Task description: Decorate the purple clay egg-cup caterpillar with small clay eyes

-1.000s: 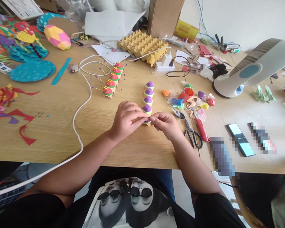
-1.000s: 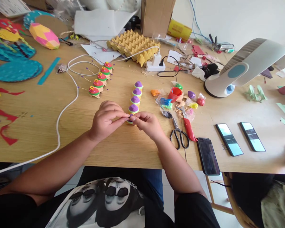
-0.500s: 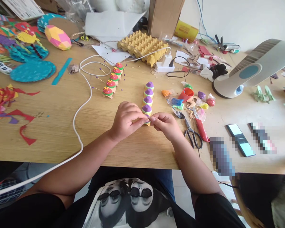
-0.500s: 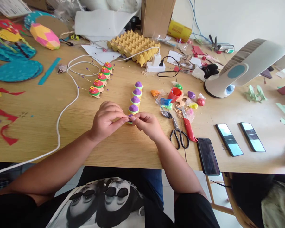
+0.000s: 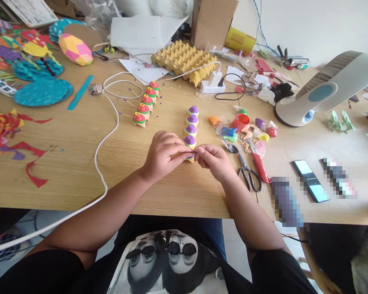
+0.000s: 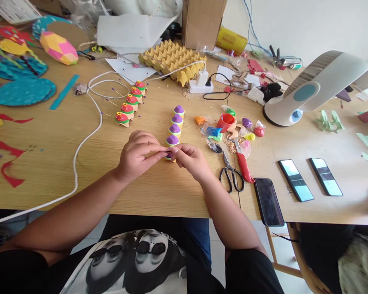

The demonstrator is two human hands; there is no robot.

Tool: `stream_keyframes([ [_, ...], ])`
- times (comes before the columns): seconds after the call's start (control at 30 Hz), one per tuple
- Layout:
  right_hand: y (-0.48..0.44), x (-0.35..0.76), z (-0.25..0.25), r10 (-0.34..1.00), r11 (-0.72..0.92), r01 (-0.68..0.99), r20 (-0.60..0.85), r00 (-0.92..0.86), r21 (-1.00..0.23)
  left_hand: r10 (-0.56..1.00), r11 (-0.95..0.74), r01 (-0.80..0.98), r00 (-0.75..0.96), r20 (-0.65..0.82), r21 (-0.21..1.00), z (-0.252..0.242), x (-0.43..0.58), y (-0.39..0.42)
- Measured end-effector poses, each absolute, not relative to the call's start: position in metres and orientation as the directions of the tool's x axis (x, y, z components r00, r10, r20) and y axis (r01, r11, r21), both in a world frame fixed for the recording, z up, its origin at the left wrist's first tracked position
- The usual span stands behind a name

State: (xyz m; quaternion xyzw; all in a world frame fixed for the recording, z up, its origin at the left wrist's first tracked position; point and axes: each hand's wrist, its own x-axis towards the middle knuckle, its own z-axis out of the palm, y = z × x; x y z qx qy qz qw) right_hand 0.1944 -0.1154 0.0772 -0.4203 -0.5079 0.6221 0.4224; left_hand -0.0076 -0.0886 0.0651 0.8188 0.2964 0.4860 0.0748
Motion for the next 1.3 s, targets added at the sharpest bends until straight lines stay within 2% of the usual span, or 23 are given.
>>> stream_keyframes([
  [0.17, -0.114, 0.196, 0.070, 0.923, -0.205, -0.171, -0.133, -0.360, -0.964, 0.554, -0.816, 0.419, 0.367, 0.747, 0.399, 0.065, -0.008, -0.089],
  [0.3, -0.113, 0.196, 0.066, 0.927, -0.228, -0.198, -0.150, -0.344, -0.953, 0.537, -0.832, 0.391, 0.386, 0.750, 0.394, 0.064, -0.009, -0.088],
  [0.57, -0.113, 0.198, 0.070, 0.942, -0.204, -0.195, -0.138, -0.305, -0.959, 0.592, -0.806, 0.326, 0.408, 0.695, 0.495, 0.069, -0.012, -0.086],
  [0.83, -0.113, 0.198, 0.068, 0.941, -0.191, -0.180, -0.128, -0.313, -0.965, 0.577, -0.808, 0.400, 0.382, 0.722, 0.433, 0.066, -0.011, -0.087],
  [1.0, -0.113, 0.196, 0.070, 0.941, -0.193, -0.166, -0.134, -0.310, -0.967, 0.540, -0.829, 0.385, 0.370, 0.756, 0.404, 0.067, -0.011, -0.088],
  [1.3, -0.113, 0.199, 0.069, 0.943, -0.189, -0.198, -0.121, -0.310, -0.962, 0.631, -0.772, 0.229, 0.381, 0.675, 0.593, 0.071, -0.013, -0.084],
])
